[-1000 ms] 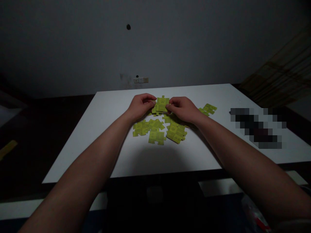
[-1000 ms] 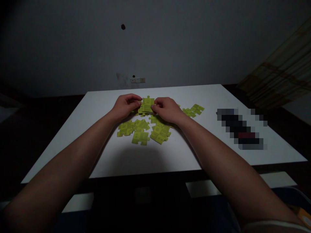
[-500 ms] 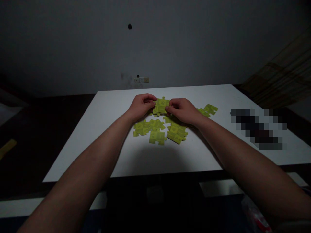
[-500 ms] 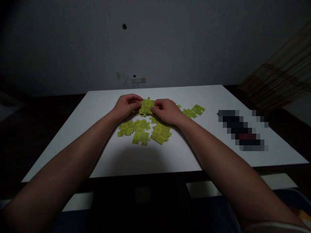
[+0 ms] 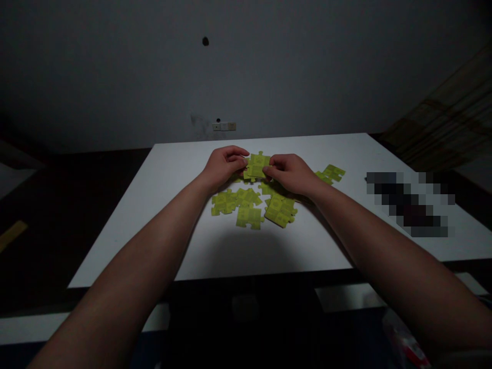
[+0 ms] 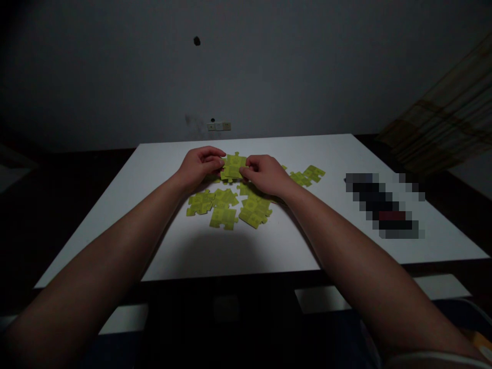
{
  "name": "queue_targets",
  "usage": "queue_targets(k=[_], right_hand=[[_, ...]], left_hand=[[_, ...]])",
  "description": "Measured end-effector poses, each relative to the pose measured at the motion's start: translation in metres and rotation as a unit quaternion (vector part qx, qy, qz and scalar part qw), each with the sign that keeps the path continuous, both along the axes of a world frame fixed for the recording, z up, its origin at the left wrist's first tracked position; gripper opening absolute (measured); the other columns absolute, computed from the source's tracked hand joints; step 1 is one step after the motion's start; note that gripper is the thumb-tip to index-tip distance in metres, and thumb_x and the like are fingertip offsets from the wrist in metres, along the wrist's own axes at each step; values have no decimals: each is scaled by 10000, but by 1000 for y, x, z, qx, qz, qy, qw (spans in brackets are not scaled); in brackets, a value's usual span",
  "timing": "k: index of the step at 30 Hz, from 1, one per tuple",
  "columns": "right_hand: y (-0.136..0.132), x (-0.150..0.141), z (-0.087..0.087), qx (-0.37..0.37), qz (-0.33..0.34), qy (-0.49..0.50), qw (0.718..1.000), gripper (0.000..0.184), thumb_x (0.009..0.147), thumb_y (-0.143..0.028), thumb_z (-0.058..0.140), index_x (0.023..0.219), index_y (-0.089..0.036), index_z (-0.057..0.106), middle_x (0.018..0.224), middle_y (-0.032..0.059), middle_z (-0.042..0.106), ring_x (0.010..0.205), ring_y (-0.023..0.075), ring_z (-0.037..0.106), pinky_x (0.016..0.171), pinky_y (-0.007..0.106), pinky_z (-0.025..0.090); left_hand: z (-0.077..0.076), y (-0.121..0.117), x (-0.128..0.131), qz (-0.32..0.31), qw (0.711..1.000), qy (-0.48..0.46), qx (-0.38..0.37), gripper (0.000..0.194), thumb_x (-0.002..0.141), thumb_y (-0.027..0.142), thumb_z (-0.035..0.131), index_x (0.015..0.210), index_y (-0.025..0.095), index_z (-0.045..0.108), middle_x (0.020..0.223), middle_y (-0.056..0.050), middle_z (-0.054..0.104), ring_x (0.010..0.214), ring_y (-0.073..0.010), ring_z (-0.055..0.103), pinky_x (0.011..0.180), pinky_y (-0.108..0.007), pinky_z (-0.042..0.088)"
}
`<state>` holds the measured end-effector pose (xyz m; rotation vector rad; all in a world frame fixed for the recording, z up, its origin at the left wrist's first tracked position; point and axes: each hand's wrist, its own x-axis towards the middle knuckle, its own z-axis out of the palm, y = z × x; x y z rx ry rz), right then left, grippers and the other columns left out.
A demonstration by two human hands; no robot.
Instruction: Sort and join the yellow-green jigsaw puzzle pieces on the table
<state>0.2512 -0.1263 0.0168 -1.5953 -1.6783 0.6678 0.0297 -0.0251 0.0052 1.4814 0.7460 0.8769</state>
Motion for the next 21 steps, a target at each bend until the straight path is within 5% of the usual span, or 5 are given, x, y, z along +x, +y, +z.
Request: queue_targets(k=[8,12,16,21], right_hand=[[1,0,1,-8,-16,-29,999,312,968,-478,687,805,-214,722,746,39,729,654,186,573,649,335,377],[2,9,7,25,-46,-118,992,389,1076,-464,508,1015,-203,790,996,113,821,888,274,697,835,386,498],[4,28,7,12,-130,-306,943,497,1051,-411,505,1390,-141,748,1402,236,748,1303,431,616,1071,531,499],[5,45,0,-92,-125,-407,900,547,1024,-510,582,1376,-140,777,1439,272,686,1322,483,587,1064,597,514]], left_hand=[[0,0,-1,-22,1000,-18,4,338,733,184,946,1021,163,770,822,-29,745,713,-138,691,713,-302,572],[1,0,-1,-11,1000,-2,21,367,693,201,970,1002,165,775,817,-22,739,716,-137,685,684,-284,556],[0,1,0,-8,1000,9,25,334,712,191,956,991,174,775,811,-21,735,716,-140,683,694,-299,572],[0,0,0,-3,1000,9,23,283,748,147,927,987,177,779,818,-32,736,714,-140,682,696,-309,579]])
